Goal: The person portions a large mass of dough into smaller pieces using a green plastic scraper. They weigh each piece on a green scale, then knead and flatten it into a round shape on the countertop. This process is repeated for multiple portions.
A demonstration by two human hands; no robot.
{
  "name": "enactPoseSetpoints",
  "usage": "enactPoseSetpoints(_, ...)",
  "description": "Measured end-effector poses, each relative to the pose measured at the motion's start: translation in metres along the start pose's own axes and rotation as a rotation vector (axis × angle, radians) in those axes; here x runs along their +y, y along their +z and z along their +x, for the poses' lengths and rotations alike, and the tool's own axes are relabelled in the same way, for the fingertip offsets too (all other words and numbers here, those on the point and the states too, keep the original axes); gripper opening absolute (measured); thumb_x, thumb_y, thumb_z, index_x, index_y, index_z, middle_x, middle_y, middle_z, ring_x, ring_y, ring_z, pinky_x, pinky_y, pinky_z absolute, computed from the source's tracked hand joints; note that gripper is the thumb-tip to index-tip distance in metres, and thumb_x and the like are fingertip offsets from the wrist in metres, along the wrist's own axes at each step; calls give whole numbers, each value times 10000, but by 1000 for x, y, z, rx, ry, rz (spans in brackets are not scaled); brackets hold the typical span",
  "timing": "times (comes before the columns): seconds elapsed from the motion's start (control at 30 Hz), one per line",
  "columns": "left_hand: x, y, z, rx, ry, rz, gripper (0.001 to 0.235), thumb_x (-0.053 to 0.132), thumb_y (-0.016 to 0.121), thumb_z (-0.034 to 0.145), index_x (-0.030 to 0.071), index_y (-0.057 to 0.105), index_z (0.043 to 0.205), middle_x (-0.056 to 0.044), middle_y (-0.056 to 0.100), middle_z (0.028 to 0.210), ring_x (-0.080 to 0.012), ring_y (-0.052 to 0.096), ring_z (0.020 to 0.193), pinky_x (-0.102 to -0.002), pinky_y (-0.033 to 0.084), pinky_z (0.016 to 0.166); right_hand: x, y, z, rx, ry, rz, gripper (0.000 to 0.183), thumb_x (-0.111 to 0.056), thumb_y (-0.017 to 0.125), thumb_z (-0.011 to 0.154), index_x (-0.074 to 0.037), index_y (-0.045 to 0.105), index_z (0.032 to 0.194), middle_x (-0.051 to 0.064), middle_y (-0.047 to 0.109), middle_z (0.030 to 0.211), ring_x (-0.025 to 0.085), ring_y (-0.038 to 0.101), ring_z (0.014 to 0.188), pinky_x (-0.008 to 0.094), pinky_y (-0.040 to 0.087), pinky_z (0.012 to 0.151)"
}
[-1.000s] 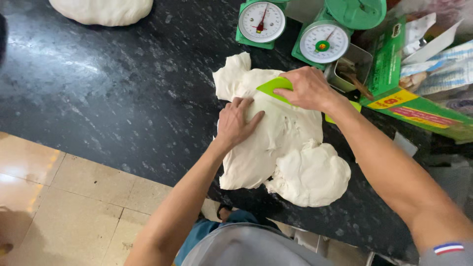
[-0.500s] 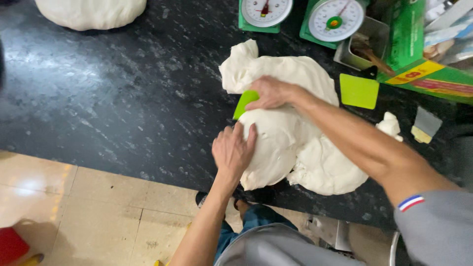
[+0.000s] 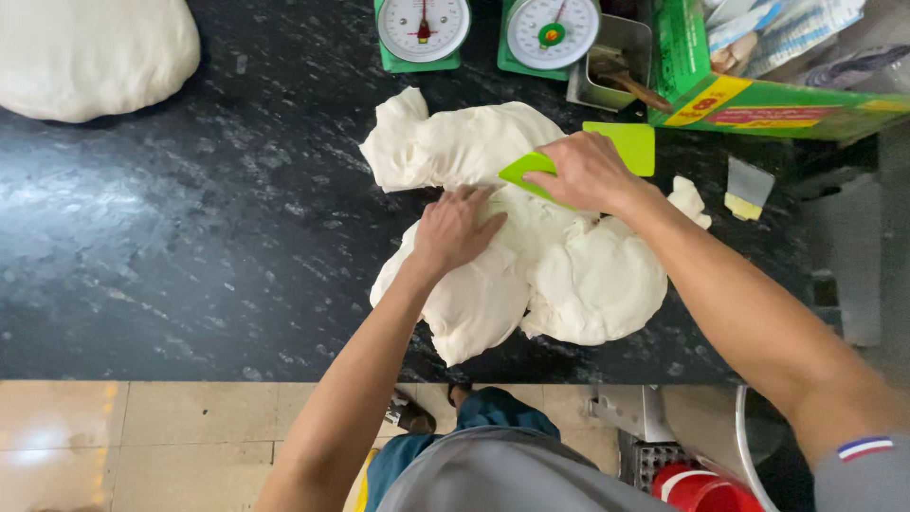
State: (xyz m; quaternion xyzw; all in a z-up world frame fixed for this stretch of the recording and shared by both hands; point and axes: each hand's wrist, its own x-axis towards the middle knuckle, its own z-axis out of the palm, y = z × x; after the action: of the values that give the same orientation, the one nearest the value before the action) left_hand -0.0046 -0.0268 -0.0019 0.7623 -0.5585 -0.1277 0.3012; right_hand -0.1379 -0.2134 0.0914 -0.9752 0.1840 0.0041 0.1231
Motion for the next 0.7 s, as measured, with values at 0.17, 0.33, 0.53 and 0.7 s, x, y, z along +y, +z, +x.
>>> enactPoseSetpoints(0.17,2,6,-17,-71,-47,65,523,453,533,978,147,594,1399,-109,676,1193,-330,648,1051,-516,485,865,5,39,6,-55,-23,-21,256,-348,736,878,-106,786,946,210,720,844,432,684,820,531,539,738)
enactPoseSetpoints(0.33,11,-15,-46,31,-73,81,513,417,552,973,121,604,1388,-117,672,1126,-327,639,1029,-507,449,893,12,62,45,-217,-39,96,306,-386,773,830,-100,791,934,217,729,821,414,697,790,489,547,753)
enactPoseSetpoints(0.53,25,-48,-113,268,-28,179,548,397,573,985,30,579,1392,-177,618,1196,-350,571,1109,-474,405,995,-40,123,45,-271,-163,459,276,-332,748,854,-74,767,951,169,748,818,307,736,729,416,551,711)
enactPoseSetpoints(0.7,3,-58,-124,182,-34,91,528,393,574,966,56,586,1373,-172,614,1236,-356,559,1122,-485,382,1004,-62,122,10,478,-25,609,295,-289,708,974,-1,730,1030,185,751,908,297,727,818,414,548,731)
